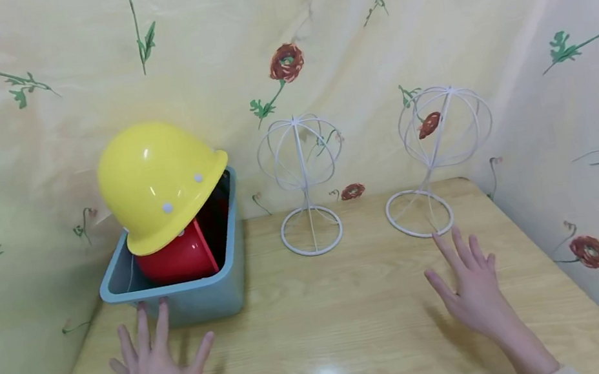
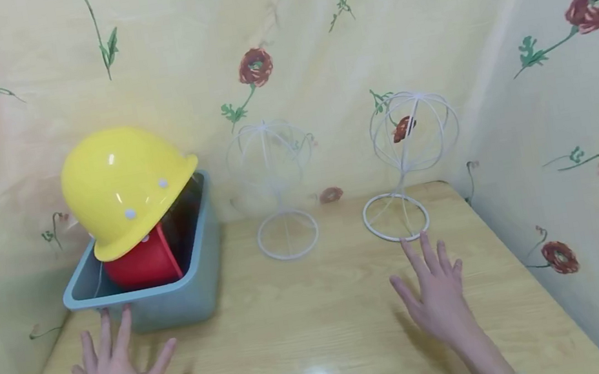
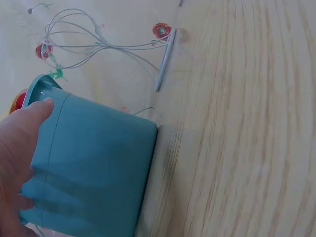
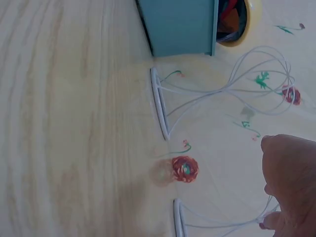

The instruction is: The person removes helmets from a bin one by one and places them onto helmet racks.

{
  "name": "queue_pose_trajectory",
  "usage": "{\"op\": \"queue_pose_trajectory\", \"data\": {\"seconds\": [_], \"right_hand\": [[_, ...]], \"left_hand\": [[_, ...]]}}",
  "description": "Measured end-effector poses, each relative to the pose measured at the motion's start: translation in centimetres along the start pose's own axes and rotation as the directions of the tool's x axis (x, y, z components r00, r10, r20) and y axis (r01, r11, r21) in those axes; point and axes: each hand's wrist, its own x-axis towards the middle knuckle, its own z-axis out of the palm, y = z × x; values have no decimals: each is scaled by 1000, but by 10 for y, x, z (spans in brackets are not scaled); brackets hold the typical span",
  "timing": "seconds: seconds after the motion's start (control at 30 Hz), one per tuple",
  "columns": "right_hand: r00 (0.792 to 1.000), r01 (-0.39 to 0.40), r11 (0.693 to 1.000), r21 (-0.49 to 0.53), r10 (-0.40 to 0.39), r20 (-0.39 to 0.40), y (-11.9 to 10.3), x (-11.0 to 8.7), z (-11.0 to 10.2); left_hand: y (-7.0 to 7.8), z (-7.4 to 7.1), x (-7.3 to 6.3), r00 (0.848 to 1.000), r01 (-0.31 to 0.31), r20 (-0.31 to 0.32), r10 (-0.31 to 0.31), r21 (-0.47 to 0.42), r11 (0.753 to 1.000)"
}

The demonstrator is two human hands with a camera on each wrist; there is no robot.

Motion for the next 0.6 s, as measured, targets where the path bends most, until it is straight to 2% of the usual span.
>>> {"op": "queue_pose_trajectory", "data": {"seconds": [0.23,0.47,0.6], "right_hand": [[997,73,996,56,-73,8,-15,13,-4],[992,114,988,102,-119,41,-38,27,1],[985,159,982,105,-164,45,-51,34,9]], "left_hand": [[0,-4,1,999,5,39,-6,14,1000],[-2,-5,2,1000,-12,23,12,-9,1000],[-8,-7,4,998,4,65,0,-50,999]]}}
